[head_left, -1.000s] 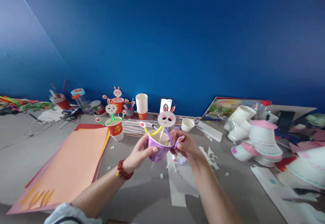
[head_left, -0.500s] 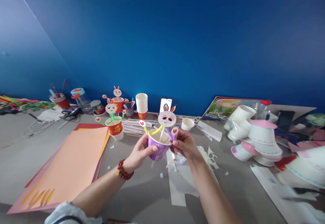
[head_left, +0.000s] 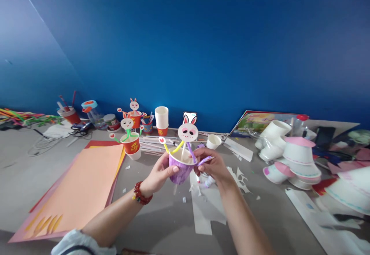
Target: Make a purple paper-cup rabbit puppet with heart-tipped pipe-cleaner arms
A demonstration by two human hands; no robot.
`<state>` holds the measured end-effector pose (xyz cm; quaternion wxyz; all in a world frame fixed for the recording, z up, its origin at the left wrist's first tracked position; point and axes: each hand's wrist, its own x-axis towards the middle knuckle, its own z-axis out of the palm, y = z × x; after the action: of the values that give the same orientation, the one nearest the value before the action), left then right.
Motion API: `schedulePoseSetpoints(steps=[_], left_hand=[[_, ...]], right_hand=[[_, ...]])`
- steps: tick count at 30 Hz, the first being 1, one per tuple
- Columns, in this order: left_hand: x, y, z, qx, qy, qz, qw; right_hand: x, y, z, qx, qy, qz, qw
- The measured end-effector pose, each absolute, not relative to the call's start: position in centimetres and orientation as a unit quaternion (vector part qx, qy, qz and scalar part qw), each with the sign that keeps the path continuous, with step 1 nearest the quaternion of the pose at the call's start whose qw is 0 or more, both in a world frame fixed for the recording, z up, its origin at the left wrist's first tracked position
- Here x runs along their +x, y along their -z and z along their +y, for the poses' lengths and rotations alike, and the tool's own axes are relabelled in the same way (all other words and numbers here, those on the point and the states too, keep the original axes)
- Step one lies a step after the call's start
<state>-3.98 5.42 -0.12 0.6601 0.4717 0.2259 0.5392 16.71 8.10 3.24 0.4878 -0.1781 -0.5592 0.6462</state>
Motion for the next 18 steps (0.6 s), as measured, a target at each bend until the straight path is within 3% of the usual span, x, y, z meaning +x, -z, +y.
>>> schedulePoseSetpoints(steps=[9,18], left_hand=[[-4.04,0.37,5.48,0.490,-0.525,0.241,0.653],[-4.10,0.55,5.44,0.484,-0.526,0.233,0.659]], right_hand=[[17.43,-4.14,8.15,-0.190,-0.601,-0.597,0.497],[17.17,-4.31,7.93,-0.166,-0.648,-0.574,0.473]])
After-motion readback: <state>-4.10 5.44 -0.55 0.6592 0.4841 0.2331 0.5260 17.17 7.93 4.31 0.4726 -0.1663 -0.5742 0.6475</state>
